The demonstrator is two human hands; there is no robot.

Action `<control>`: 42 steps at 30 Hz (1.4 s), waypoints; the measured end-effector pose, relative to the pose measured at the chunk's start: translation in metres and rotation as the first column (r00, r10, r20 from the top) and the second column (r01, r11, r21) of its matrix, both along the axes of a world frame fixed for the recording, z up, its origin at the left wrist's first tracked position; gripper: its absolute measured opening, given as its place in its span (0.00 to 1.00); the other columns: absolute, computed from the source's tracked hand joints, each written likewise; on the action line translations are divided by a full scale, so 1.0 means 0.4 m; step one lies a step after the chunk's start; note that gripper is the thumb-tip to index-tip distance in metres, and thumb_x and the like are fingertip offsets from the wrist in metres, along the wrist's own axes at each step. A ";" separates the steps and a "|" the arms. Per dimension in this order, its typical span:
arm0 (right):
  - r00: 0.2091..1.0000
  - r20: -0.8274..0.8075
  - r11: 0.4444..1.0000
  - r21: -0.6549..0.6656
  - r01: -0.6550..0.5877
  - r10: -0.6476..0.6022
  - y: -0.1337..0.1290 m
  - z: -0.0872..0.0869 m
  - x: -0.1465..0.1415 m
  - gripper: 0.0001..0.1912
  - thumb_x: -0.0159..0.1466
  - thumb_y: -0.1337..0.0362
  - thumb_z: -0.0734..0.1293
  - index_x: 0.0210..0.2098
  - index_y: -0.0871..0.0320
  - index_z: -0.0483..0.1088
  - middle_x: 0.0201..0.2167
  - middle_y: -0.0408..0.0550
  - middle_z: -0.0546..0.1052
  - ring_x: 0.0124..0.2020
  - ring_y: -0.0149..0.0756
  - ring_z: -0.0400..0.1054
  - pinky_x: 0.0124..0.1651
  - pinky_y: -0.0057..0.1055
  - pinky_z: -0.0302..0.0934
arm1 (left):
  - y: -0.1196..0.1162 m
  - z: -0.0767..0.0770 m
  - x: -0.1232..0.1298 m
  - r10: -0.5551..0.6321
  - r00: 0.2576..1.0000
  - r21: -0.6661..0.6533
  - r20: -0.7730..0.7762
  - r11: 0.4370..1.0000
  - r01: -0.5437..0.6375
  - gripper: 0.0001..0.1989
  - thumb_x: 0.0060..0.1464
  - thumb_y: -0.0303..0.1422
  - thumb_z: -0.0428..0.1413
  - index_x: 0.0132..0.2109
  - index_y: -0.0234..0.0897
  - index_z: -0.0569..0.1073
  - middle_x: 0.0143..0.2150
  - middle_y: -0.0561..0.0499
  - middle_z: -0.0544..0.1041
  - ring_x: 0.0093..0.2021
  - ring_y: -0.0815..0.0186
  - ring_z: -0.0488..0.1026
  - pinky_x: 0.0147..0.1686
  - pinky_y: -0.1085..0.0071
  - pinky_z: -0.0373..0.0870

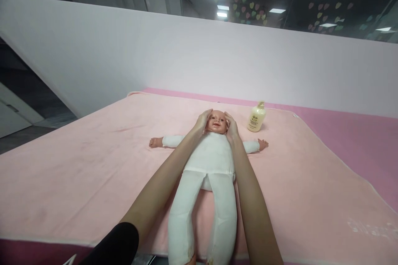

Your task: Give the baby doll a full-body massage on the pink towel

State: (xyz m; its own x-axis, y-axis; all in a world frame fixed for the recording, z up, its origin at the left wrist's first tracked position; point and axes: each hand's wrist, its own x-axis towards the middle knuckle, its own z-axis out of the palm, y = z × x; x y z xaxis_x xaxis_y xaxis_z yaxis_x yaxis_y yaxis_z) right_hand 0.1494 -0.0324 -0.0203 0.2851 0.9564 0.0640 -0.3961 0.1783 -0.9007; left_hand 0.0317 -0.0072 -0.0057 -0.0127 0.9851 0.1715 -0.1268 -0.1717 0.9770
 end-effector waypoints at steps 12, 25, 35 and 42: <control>0.980 0.189 0.998 0.027 0.052 -0.056 -0.008 0.006 -0.015 0.29 0.50 0.63 0.70 0.52 0.58 0.67 0.58 0.48 0.65 0.57 0.38 0.60 0.57 0.32 0.58 | -0.014 -0.008 -0.007 0.024 0.975 0.101 -0.220 0.995 -0.002 0.22 0.47 0.34 0.53 0.52 0.36 0.68 0.55 0.44 0.69 0.54 0.59 0.66 0.53 0.66 0.61; 0.985 0.157 0.998 -0.003 0.068 -0.066 0.015 0.013 -0.018 0.19 0.56 0.69 0.64 0.48 0.58 0.71 0.57 0.47 0.66 0.58 0.35 0.59 0.60 0.33 0.53 | 0.010 -0.026 0.012 0.111 0.983 0.084 -0.149 0.991 -0.099 0.17 0.50 0.28 0.46 0.47 0.39 0.70 0.52 0.48 0.71 0.54 0.63 0.66 0.55 0.66 0.59; 0.998 0.028 0.995 -0.079 0.059 -0.057 0.009 0.016 -0.017 0.21 0.54 0.72 0.60 0.46 0.54 0.72 0.53 0.40 0.71 0.55 0.31 0.62 0.58 0.31 0.57 | 0.003 -0.017 0.007 0.096 0.995 0.037 -0.039 0.995 -0.094 0.21 0.46 0.25 0.44 0.47 0.35 0.73 0.53 0.48 0.73 0.55 0.64 0.66 0.54 0.68 0.62; 0.994 -0.065 0.982 -0.176 0.071 -0.083 -0.017 0.039 -0.017 0.22 0.55 0.71 0.60 0.49 0.57 0.70 0.52 0.45 0.71 0.51 0.34 0.67 0.53 0.31 0.62 | 0.003 -0.011 -0.005 0.070 0.990 -0.125 0.126 0.991 -0.054 0.21 0.48 0.26 0.45 0.50 0.34 0.72 0.52 0.47 0.73 0.52 0.62 0.70 0.51 0.68 0.66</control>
State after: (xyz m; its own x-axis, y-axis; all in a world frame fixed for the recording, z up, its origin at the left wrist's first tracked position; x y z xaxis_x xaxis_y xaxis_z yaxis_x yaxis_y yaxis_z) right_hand 0.1425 -0.0390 -0.0045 0.3562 0.9262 -0.1236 -0.4516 0.0549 -0.8905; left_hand 0.0297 -0.0061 -0.0100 -0.0888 0.9951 0.0440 -0.2466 -0.0648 0.9669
